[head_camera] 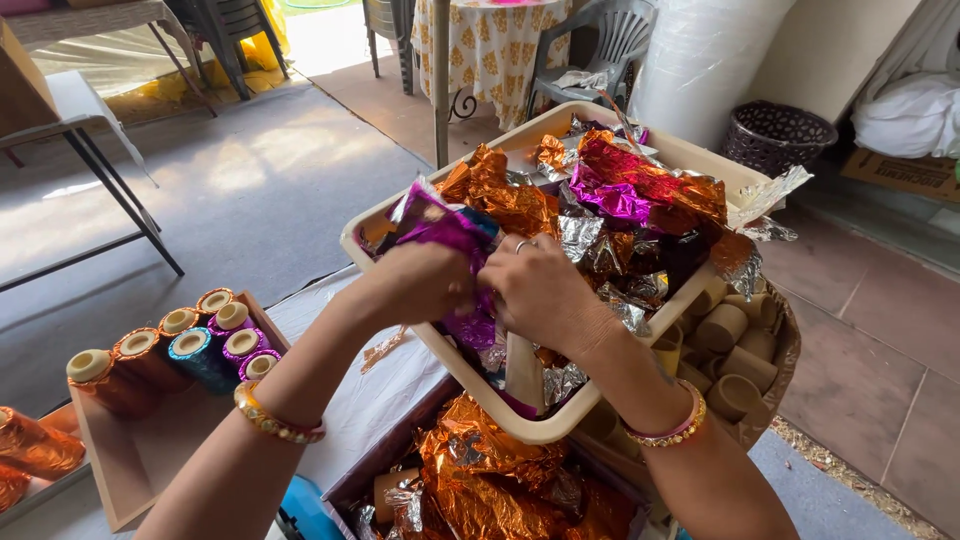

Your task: Wrap small cylindrical components in decorative shiny foil and secure them with tape from a dispenser.

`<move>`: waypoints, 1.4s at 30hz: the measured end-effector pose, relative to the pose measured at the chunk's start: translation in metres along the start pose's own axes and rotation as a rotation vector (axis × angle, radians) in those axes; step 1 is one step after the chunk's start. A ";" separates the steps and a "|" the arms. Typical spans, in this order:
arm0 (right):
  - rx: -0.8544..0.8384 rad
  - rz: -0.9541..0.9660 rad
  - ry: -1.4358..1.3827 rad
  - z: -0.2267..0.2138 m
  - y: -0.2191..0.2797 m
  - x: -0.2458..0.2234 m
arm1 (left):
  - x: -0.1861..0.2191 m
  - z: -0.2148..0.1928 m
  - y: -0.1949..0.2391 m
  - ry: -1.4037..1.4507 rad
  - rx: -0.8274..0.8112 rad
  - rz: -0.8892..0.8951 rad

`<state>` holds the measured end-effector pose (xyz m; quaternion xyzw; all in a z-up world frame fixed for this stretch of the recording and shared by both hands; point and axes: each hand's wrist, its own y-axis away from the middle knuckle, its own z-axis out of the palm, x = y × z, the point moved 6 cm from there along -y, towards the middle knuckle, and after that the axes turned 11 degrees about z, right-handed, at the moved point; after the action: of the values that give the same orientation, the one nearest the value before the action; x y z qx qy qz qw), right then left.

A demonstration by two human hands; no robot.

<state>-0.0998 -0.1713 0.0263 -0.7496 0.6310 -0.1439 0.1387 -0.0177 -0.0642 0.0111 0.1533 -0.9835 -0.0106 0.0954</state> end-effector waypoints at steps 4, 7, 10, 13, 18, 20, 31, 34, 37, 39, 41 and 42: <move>0.131 0.016 -0.075 -0.021 0.000 0.000 | 0.003 -0.022 0.005 -0.003 0.091 -0.067; 0.198 -0.014 -0.096 -0.023 0.001 0.001 | -0.003 -0.006 -0.002 -0.044 -0.090 -0.116; 0.267 -0.061 -0.099 -0.028 0.002 -0.004 | -0.019 0.013 -0.018 -0.183 -0.152 -0.128; 0.332 -0.092 -0.136 -0.043 0.007 -0.007 | -0.019 -0.006 -0.028 -0.257 0.050 -0.093; 0.325 -0.270 -0.241 -0.043 0.011 -0.020 | -0.003 -0.039 -0.025 -0.296 0.436 0.034; 0.101 -0.281 -0.222 -0.021 0.005 -0.026 | 0.016 -0.052 -0.016 -0.306 0.553 0.094; -0.070 0.064 0.021 0.005 0.000 0.001 | 0.009 -0.012 0.007 0.133 -0.007 0.077; 0.061 0.003 0.000 -0.004 0.000 -0.001 | 0.002 -0.010 0.000 0.050 0.021 0.060; 0.236 -0.021 -0.068 -0.030 0.006 -0.005 | 0.000 -0.025 -0.004 -0.061 0.303 0.135; 0.339 -0.028 -0.116 -0.039 0.009 -0.002 | 0.007 -0.038 -0.004 -0.117 0.484 0.211; 0.369 -0.181 -0.194 -0.034 0.013 -0.004 | 0.014 -0.046 -0.004 -0.125 0.614 0.199; 0.369 -0.182 -0.195 -0.032 0.011 -0.006 | 0.015 -0.045 -0.006 -0.126 0.613 0.197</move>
<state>-0.1238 -0.1679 0.0514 -0.7757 0.5074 -0.1955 0.3203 -0.0210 -0.0741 0.0581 0.0780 -0.9549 0.2859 -0.0155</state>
